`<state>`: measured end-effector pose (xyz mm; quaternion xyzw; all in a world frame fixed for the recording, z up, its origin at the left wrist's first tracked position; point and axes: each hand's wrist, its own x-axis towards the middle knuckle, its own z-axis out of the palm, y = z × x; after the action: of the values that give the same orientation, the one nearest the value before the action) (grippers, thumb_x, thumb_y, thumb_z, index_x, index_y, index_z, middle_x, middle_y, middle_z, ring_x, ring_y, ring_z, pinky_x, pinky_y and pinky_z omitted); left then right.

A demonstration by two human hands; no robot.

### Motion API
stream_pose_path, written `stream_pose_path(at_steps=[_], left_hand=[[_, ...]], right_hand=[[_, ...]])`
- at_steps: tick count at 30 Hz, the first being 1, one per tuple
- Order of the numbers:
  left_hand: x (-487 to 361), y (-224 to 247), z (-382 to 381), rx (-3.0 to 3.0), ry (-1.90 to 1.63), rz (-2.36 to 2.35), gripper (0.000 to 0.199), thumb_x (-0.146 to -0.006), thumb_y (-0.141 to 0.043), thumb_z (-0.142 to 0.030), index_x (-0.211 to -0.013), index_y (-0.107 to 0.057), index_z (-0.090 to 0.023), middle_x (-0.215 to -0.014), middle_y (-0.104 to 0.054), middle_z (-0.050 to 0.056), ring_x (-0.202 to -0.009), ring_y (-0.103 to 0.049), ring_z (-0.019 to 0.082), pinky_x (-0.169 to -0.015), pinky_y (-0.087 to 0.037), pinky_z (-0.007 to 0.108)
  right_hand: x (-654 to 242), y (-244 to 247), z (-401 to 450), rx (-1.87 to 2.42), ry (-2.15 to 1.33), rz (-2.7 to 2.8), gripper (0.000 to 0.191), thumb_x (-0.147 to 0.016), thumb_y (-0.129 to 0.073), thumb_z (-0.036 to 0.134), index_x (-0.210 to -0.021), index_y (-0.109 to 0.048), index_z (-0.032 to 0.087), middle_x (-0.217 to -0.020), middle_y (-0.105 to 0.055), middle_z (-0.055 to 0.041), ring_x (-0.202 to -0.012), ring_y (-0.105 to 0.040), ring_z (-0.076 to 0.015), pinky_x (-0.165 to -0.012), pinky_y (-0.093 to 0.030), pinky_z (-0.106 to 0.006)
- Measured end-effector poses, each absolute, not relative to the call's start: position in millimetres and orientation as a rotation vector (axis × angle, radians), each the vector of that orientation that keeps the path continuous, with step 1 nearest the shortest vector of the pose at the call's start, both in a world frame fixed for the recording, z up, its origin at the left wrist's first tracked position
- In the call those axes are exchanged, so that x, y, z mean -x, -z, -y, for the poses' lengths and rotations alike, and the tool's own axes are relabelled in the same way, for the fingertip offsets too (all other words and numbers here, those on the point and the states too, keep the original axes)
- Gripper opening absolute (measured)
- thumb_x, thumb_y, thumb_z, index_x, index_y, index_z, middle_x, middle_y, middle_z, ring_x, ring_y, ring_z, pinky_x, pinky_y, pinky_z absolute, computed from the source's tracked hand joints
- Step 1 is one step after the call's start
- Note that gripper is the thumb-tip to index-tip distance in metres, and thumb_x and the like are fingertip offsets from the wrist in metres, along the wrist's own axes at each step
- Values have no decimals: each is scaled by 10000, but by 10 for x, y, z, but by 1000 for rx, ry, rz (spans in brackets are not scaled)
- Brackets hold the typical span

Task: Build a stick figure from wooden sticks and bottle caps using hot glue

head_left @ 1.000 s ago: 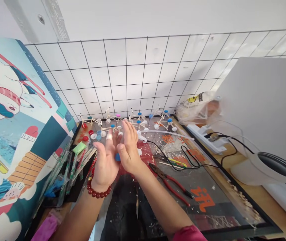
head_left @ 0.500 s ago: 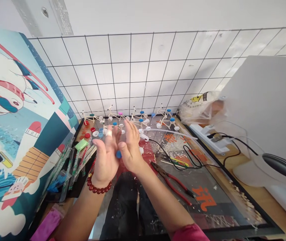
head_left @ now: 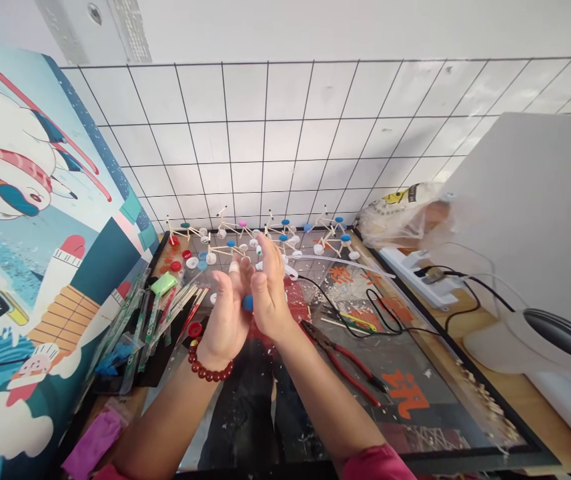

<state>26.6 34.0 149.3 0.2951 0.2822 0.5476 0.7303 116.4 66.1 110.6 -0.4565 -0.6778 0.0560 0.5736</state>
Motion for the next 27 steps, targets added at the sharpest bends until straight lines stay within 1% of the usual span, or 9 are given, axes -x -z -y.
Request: stream_pose_path(at_steps=[4, 6, 10, 13, 15, 19, 24, 27], left_hand=[[-168, -1606, -383, -637, -1298, -628, 850, -872, -263, -842, -1488, -487, -300, -1532, -519, 63, -1540, -311, 261, -1254, -352, 436], [-162, -1599, -412, -654, -1340, -612, 853, -869, -274, -843, -1488, -489, -297, -1544, -508, 59, -1542, -304, 263, -1256, -347, 436], [-272, -1467, -425, -702, -1268, -549, 781, -927, -276, -776, -1481, -512, -279, -1611, -427, 52, -1562, -249, 270, -1269, -308, 430], [-327, -1409, -414, -673, -1231, -573, 703, -965, -279, -723, -1480, -512, -304, -1629, -399, 32, -1567, -240, 256, -1264, -313, 426], [-299, -1441, -414, -622, -1239, -609, 725, -949, -266, -749, -1467, -519, -309, -1605, -431, 41, -1552, -281, 257, -1252, -340, 439], [-191, -1564, -429, -620, -1296, -619, 828, -883, -260, -832, -1408, -570, -272, -1520, -523, 75, -1516, -355, 269, -1238, -373, 427], [-245, -1519, -436, -614, -1293, -594, 759, -913, -306, -796, -1456, -532, -314, -1535, -520, 53, -1523, -340, 256, -1251, -339, 447], [-277, -1489, -434, -568, -1226, -573, 772, -895, -350, -809, -1457, -538, -314, -1508, -550, 61, -1510, -367, 270, -1248, -339, 466]], right_hand=[[-1058, -1077, -643, 1099, -44, 1645, 803, -968, -48, 728, -1613, -117, 255, -1609, -338, -149, -1533, -253, -322, -1208, -234, -641], [-1007, -1079, -621, 1116, 0, 1681, 837, -953, -54, 750, -1618, -88, 242, -1612, -326, -158, -1535, -242, -335, -1208, -217, -642], [-1020, -1116, -604, 1083, 24, 1666, 851, -953, -84, 753, -1621, -93, 225, -1614, -323, -167, -1523, -249, -351, -1206, -199, -653], [-1083, -1138, -624, 1062, 19, 1617, 859, -945, -74, 765, -1615, -133, 229, -1618, -322, -162, -1521, -249, -354, -1207, -195, -658], [-1106, -1133, -645, 1069, 30, 1617, 862, -941, -59, 768, -1615, -128, 234, -1623, -314, -160, -1527, -245, -349, -1212, -189, -651], [-1084, -1092, -675, 1093, 41, 1670, 853, -952, -98, 755, -1619, -91, 223, -1630, -300, -171, -1529, -242, -356, -1209, -172, -658], [-1074, -1085, -669, 1095, 62, 1690, 840, -958, -121, 742, -1620, -54, 230, -1639, -280, -167, -1538, -230, -355, -1218, -155, -644], [-1095, -1099, -666, 1120, 91, 1696, 853, -951, -136, 750, -1621, -23, 234, -1644, -268, -165, -1546, -221, -355, -1224, -150, -634]])
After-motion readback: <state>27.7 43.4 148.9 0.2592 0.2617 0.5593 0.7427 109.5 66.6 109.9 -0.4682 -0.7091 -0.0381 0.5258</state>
